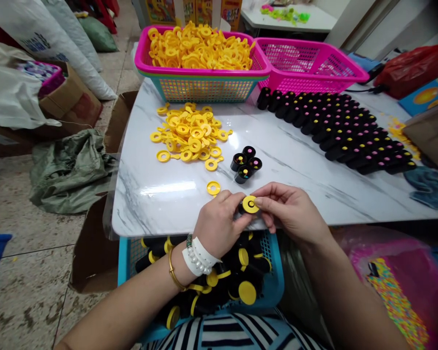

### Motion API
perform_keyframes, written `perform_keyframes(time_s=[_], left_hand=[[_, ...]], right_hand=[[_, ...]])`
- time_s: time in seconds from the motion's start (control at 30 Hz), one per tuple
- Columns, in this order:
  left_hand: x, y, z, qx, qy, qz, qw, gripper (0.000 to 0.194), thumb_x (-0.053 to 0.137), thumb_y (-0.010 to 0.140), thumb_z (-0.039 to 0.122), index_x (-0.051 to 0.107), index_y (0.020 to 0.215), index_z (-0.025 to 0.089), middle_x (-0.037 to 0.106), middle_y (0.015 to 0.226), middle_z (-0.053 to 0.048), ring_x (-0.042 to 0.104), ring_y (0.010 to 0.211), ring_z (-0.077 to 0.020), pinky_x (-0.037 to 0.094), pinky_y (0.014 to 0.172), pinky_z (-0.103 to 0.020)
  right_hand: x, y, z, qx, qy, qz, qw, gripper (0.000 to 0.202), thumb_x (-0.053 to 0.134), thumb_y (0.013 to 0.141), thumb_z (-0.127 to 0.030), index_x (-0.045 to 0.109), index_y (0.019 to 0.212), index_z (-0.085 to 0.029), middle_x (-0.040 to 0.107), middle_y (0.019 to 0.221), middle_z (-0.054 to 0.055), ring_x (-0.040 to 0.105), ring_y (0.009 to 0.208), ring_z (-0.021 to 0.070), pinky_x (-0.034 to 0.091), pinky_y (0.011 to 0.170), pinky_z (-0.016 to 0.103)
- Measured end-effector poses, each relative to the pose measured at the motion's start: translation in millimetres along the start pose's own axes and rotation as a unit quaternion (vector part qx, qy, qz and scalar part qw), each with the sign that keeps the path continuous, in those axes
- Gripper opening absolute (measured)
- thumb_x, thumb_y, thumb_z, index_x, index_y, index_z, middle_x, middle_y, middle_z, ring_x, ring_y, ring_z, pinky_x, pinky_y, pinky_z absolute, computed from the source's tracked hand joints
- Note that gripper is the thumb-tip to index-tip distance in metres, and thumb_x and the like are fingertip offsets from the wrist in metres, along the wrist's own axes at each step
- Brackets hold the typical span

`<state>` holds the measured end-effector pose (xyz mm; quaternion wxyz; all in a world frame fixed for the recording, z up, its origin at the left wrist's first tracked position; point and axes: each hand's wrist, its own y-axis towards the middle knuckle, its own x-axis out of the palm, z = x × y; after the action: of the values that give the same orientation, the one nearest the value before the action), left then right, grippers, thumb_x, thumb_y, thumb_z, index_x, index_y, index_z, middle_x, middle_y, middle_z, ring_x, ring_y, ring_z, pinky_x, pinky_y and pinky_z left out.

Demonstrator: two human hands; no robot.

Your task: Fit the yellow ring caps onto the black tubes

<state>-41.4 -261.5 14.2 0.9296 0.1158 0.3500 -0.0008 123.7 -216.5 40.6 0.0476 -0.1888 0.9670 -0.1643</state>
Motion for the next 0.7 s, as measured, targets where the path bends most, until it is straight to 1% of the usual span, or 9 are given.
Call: perform_keyframes(time_s=[0.2,0.27,0.37,0.5,0.7], left_hand=[[1.2,0.3,-1.0,0.001,0.013,-0.012,1.0,0.024,0.065,0.084,0.03,0.065,0.105,0.019,0.058,0.076,-0.001,0.056,0.07,-0.0154,0.045,0.065,-0.028],[1.1,0.3,-0.8,0.002,0.019,-0.013,1.0,0.025,0.064,0.085,0.032,0.065,0.105,0.019,0.058,0.076,-0.001,0.056,0.069,-0.0157,0.045,0.065,-0.028],[0.8,0.2,-0.6,0.003,0.02,-0.013,1.0,0.023,0.064,0.085,0.03,0.065,0.104,0.019,0.059,0.076,-0.001,0.056,0.07,-0.0158,0.045,0.066,-0.028],[0.6,-0.2,-1.2,0.004,0.014,-0.012,1.0,0.022,0.064,0.085,0.03,0.065,0.104,0.019,0.058,0.076,-0.001,0.056,0.071,-0.0158,0.045,0.065,-0.028],[2.4,-1.3,-3.0,0.02,0.021,0.005,1.0,0.021,0.064,0.083,0.028,0.064,0.102,0.017,0.06,0.078,-0.002,0.056,0.071,-0.0156,0.044,0.064,-0.027]], right_hand=[[-0.9,-2.1,-3.3,-0.04,-0.004,0.014,0.999,0.026,0.072,0.079,-0.04,0.069,0.09,-0.017,0.056,0.048,-0.003,0.049,0.038,0.0094,0.043,0.037,0.021],[-1.7,-0.7,-3.4,-0.037,-0.001,0.003,0.999,0.024,0.072,0.079,-0.039,0.068,0.09,-0.018,0.057,0.048,-0.003,0.049,0.037,0.0091,0.042,0.037,0.02],[-1.4,1.0,-0.9,-0.022,0.01,-0.013,1.0,0.022,0.072,0.08,-0.038,0.067,0.089,-0.017,0.057,0.047,-0.004,0.048,0.037,0.0086,0.041,0.037,0.02],[0.6,-0.1,4.6,-0.024,0.019,0.001,1.0,0.023,0.072,0.08,-0.037,0.065,0.089,-0.017,0.056,0.047,-0.004,0.048,0.037,0.0087,0.042,0.038,0.02],[3.1,-4.0,8.6,-0.046,0.027,0.0,0.999,0.024,0.075,0.079,-0.036,0.061,0.085,-0.017,0.061,0.058,-0.002,0.054,0.046,0.0092,0.048,0.042,0.02]])
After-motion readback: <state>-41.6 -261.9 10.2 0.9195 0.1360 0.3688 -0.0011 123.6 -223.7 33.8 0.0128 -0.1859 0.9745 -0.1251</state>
